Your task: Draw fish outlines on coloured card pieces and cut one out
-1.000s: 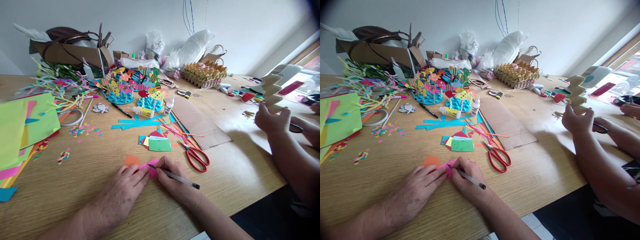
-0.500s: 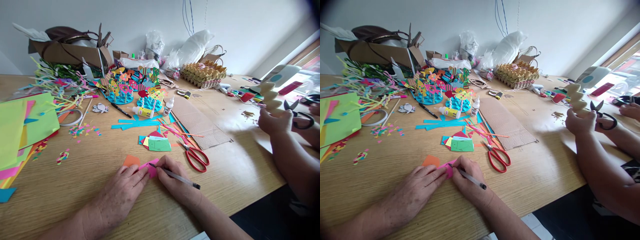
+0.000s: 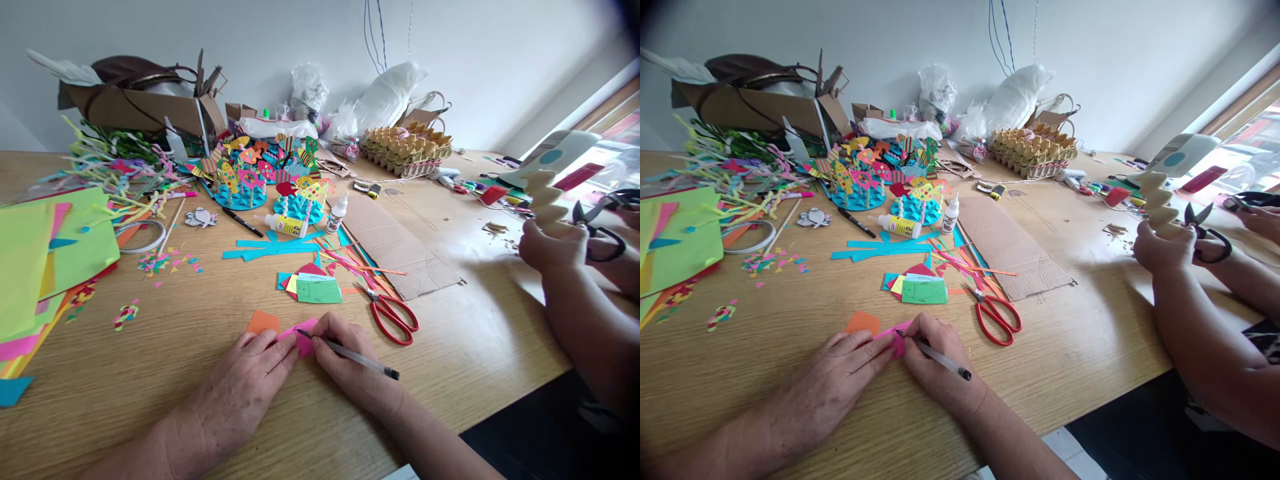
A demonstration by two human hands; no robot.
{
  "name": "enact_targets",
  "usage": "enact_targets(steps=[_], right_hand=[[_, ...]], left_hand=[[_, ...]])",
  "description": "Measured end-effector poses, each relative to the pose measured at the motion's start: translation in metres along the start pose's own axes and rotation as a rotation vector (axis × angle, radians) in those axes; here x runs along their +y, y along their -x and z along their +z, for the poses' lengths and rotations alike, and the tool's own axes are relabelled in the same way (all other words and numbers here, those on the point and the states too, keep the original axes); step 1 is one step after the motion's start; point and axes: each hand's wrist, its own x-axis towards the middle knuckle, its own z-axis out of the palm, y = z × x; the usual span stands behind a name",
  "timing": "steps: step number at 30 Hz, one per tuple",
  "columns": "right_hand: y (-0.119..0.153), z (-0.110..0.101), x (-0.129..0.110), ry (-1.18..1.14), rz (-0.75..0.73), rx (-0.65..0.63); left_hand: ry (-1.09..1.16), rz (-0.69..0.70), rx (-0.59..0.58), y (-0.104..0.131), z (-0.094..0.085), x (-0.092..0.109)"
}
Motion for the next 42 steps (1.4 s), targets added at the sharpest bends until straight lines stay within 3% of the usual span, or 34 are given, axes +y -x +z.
enact_targets(steps=[42], right_hand=[[-0.0009,-0.0001,-0.001,-0.036,0.004,0.025]], left_hand=[[0.039,-0.012,-0.035,-0.0019,0.0003,-0.0006]])
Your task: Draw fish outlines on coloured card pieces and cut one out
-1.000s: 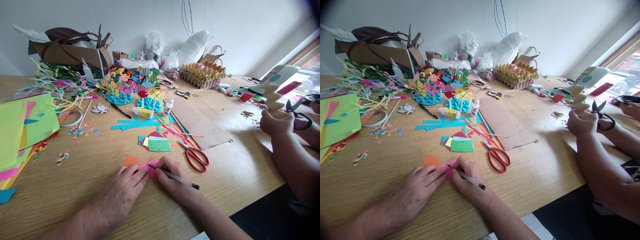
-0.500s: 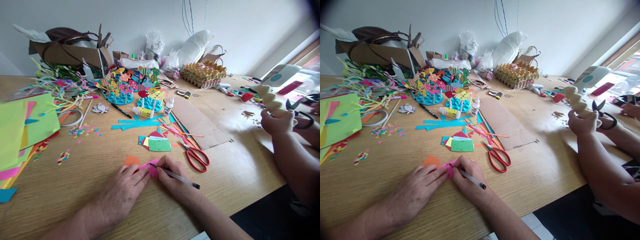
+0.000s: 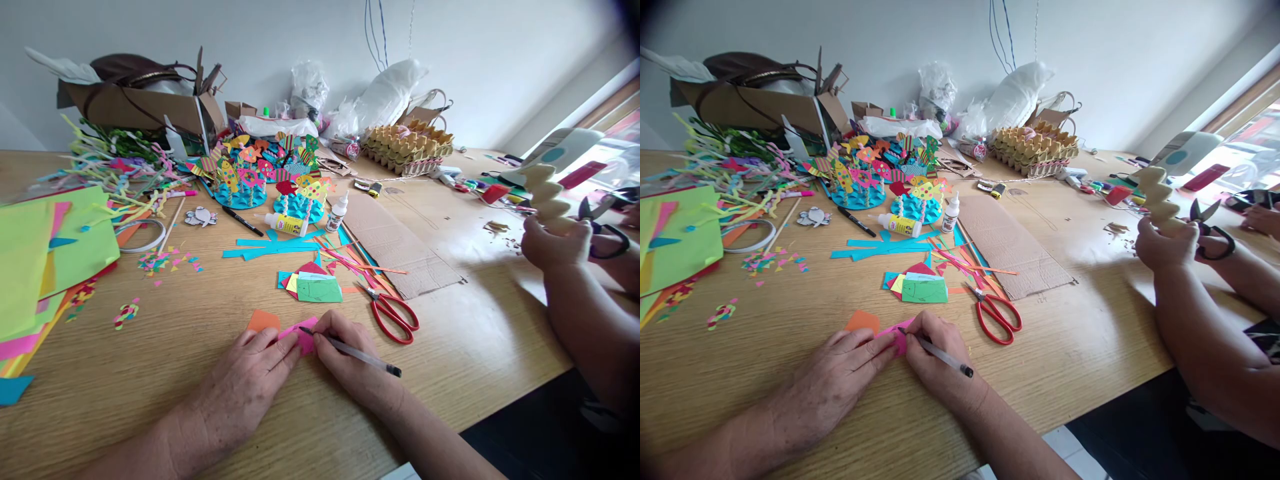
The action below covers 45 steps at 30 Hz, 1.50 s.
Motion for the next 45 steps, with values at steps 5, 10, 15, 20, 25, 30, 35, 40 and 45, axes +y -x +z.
enact_targets(steps=[5,10,15,20,25,30,35,40,45], right_hand=[[-0.0001,-0.0006,-0.002,0.006,-0.004,0.0],[0.0009,-0.0017,-0.0019,0.041,-0.006,-0.006],[0.0002,-0.0002,-0.0005,-0.007,-0.006,-0.009],[-0.0002,-0.0005,-0.0015,0.017,-0.016,-0.006],[-0.0002,-0.0019,-0.0028,0.019,0.019,0.002],[0.0,-0.0019,-0.0024,0.026,-0.002,0.003],[-0.0001,-0.0016,-0.0026,0.022,0.006,0.005],[-0.0004,-0.0006,-0.0014,0.027,-0.002,0.008],[0.0,-0.0022,-0.0017,0.009,-0.011,0.004]], left_hand=[[-0.008,-0.002,-0.009,-0.0006,-0.0018,0.0005],[0.002,0.0,-0.012,-0.0007,-0.0018,0.0009],[0.001,-0.004,-0.008,-0.0005,-0.001,0.001],[-0.008,-0.001,-0.001,-0.001,-0.0013,0.0007],[-0.015,-0.001,-0.001,-0.0002,-0.0001,0.0004],[-0.025,-0.01,-0.001,-0.0001,-0.0003,0.0007],[-0.011,-0.008,0.002,-0.0006,-0.001,0.0005],[-0.001,-0.005,0.001,0.0003,0.0006,0.0],[-0.017,-0.009,-0.006,0.0013,0.0022,0.0001]])
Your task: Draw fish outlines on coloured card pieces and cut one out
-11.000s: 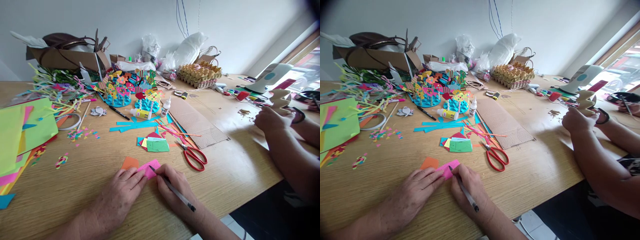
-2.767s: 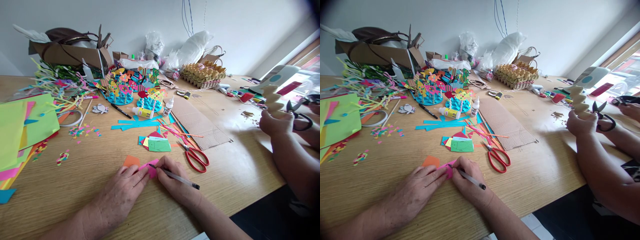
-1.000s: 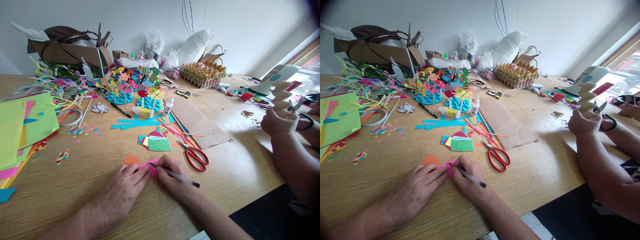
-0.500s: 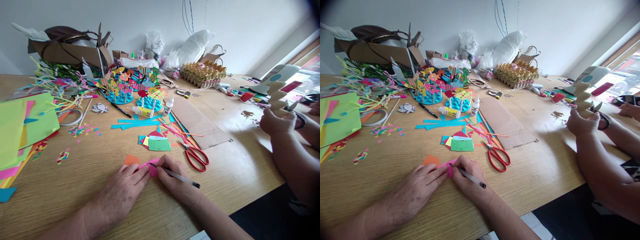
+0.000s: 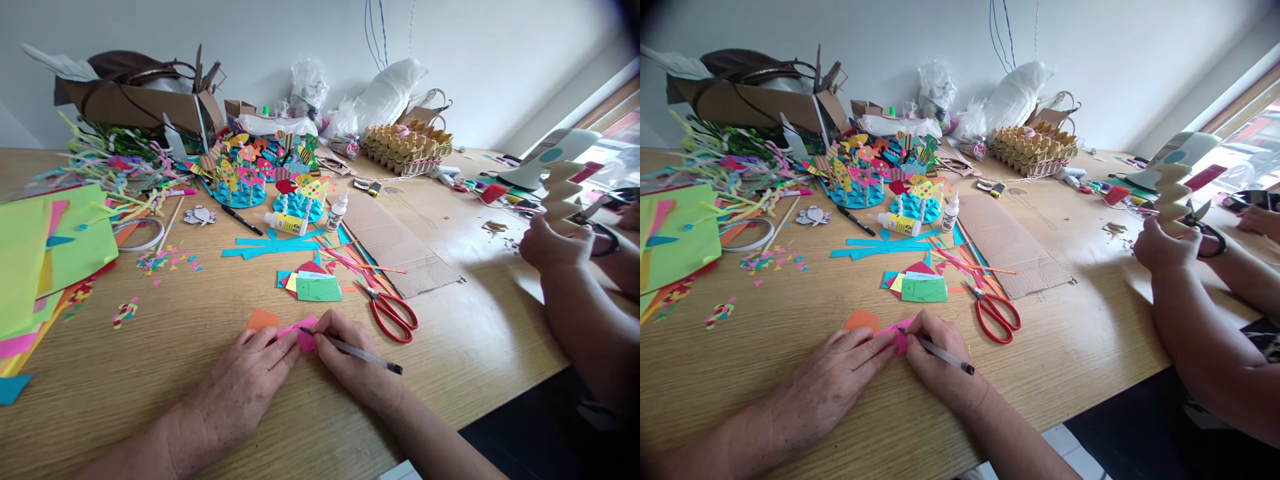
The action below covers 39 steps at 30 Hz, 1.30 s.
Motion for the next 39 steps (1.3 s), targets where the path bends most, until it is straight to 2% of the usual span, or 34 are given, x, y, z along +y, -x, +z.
enact_targets(steps=[39], right_hand=[[0.0003,-0.0003,0.0007,-0.01,0.023,0.009]], left_hand=[[0.002,0.008,-0.024,-0.0008,-0.0017,0.0002]])
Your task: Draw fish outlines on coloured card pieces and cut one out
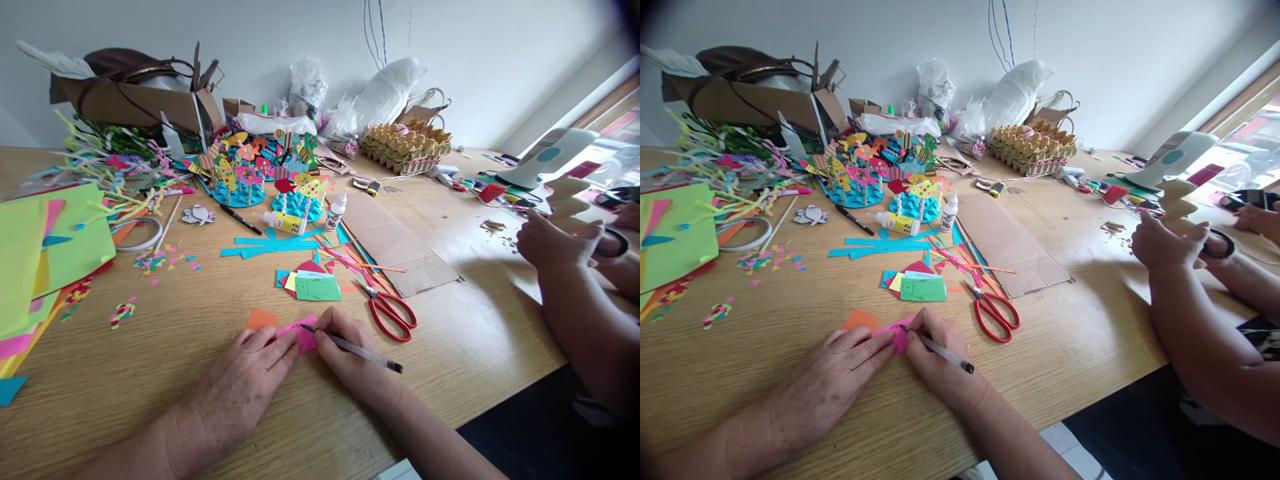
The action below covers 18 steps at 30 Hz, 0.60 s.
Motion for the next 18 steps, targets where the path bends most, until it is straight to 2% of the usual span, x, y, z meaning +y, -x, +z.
enact_targets(steps=[18], right_hand=[[0.0005,-0.0013,0.0,0.015,-0.017,0.013]], left_hand=[[0.001,0.01,0.012,-0.0007,-0.0007,0.0001]])
